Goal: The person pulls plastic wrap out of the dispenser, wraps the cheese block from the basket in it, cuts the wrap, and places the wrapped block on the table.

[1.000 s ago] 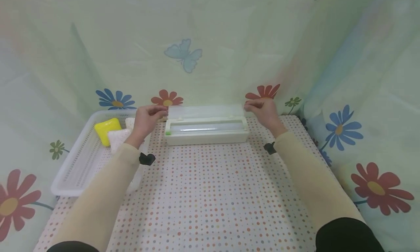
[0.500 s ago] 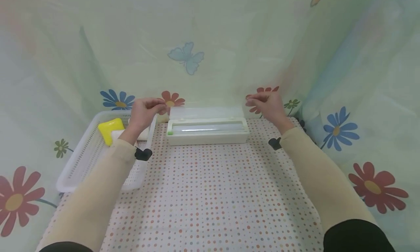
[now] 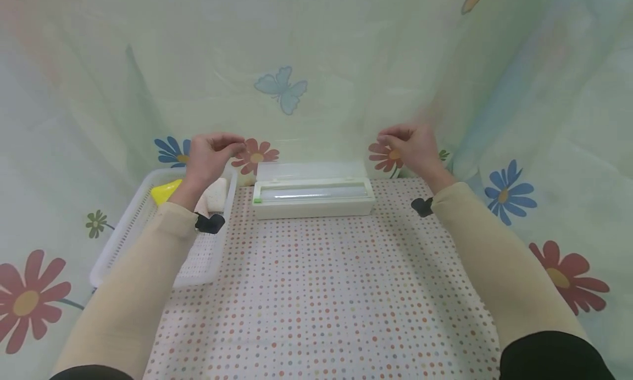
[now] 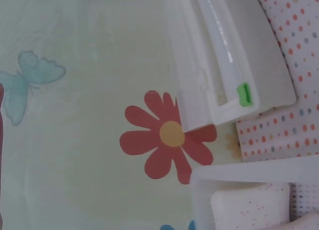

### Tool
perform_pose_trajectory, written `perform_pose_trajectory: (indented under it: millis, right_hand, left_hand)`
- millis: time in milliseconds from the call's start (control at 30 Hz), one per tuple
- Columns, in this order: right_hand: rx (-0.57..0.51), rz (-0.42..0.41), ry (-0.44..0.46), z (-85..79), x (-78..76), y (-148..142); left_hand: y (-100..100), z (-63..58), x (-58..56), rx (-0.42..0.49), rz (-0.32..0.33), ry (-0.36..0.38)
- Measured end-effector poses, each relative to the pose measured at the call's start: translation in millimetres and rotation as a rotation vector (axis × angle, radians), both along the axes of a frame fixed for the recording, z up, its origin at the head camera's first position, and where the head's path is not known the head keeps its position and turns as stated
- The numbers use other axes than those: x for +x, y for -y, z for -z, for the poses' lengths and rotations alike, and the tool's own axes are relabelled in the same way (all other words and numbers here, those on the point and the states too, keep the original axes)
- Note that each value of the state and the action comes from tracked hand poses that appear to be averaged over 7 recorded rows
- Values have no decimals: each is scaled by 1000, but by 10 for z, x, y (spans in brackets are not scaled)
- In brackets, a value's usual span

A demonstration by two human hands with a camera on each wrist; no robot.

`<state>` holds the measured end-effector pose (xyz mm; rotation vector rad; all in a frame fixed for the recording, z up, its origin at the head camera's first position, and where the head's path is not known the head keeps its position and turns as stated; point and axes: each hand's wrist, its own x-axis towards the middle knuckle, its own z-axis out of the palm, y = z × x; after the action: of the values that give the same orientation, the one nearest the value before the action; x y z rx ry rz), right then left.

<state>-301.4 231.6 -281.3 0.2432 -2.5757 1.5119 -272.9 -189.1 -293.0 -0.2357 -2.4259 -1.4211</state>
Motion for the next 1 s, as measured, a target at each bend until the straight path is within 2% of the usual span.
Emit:
perform_pose_trajectory:
  millis: [400, 500, 633, 833, 1000]
  right_hand:
    - [69, 51, -142, -216, 82, -9]
    - [86, 65, -184, -257, 114, -6]
    - [79, 40, -226, -305, 173, -1]
    - [85, 21, -289, -349, 318, -13]
    - [40, -45, -339, -335, 504, -47]
  left_hand:
    - [-13, -225, 87, 105, 22, -28]
    - [-8, -268, 116, 132, 46, -56]
    - [13, -312, 172, 185, 87, -97]
    - [55, -346, 282, 200, 135, -176]
    - [72, -342, 463, 173, 166, -236]
